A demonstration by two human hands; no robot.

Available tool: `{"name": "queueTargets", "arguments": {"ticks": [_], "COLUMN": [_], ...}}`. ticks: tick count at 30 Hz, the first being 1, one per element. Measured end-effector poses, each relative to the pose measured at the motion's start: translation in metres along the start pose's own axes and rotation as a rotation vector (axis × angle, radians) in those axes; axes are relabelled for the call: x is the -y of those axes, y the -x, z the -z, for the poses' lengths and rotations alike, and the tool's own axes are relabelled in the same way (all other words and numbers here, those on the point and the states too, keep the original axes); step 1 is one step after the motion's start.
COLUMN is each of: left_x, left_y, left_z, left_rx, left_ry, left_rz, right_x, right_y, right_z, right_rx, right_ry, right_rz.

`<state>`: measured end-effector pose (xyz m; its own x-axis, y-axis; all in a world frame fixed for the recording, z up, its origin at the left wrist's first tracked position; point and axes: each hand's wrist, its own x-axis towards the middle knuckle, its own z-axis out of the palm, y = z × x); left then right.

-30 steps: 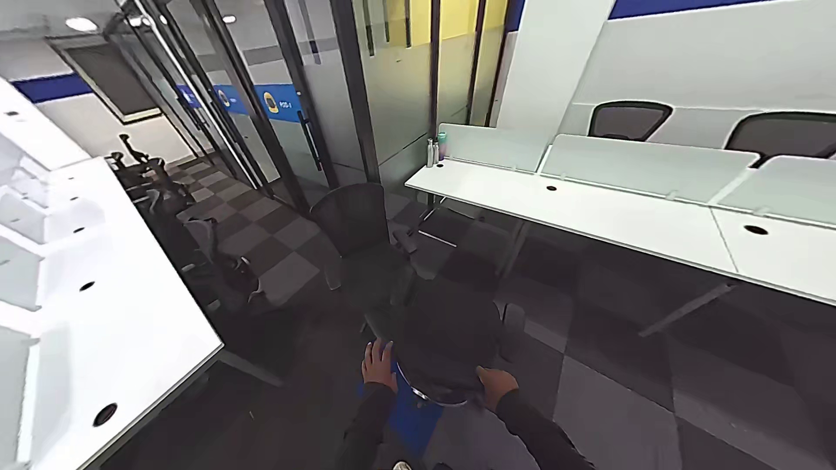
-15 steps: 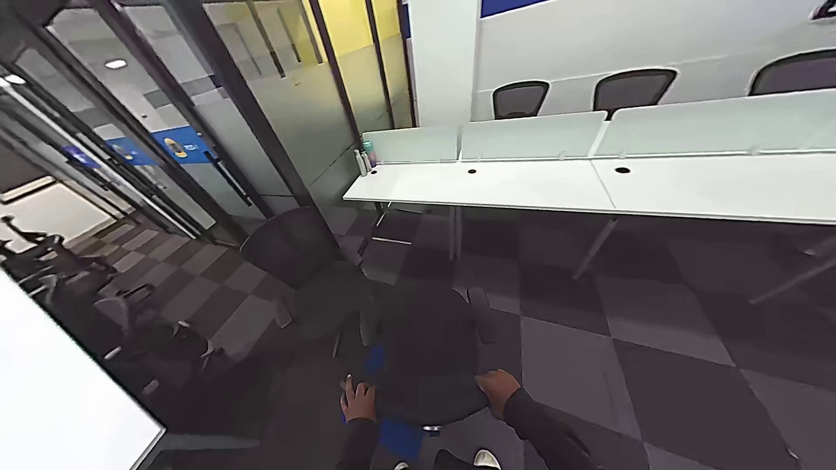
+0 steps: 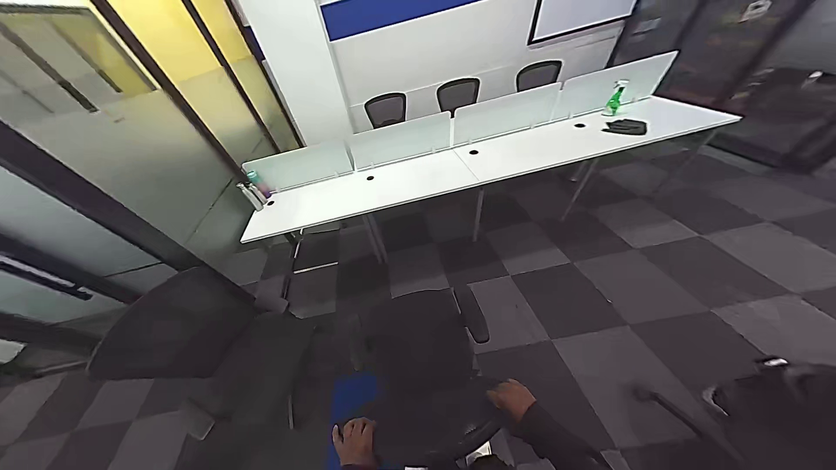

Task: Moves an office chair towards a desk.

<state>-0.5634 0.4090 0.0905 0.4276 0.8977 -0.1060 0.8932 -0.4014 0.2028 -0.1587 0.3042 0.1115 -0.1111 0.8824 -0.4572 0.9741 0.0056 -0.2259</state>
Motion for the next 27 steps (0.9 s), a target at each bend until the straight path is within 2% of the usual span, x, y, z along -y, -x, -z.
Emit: {"name": "queueTargets", "arguments": {"ticks": [6,12,19,25,27], "left_x": [-0.006,-0.012,-0.03,-0.061,-0.071], "left_y": [-0.042,-0.108,-0.16,-0.177,-0.18], "left_z": [-0.001,0.016,0.015,0.015,0.014], "left_rx": [0.129,0.322,0.335,0.345,0.331], "left_ry": [-0.119,-0.212,-0.223,-0.233,-0.239], "left_rz": [-0.137,-0.218,-0.379,-0.461,-0.491], "right_x": [0.016,0.052,0.08,0.073,0.064], "right_y": [0.042,0.054,0.069,0.083,0.089], "right_z": [-0.031,-0.046,-0.056,-0.068,-0.075], "right_rx": [-0.032,-0.036,-0.091,-0.173,-0.273], "right_ry": [-0.065,-0.119,-0.212,-0.24,-0.218], "right_rz": [-0.221,-0.434,-0.591,-0.652,-0.637]}}
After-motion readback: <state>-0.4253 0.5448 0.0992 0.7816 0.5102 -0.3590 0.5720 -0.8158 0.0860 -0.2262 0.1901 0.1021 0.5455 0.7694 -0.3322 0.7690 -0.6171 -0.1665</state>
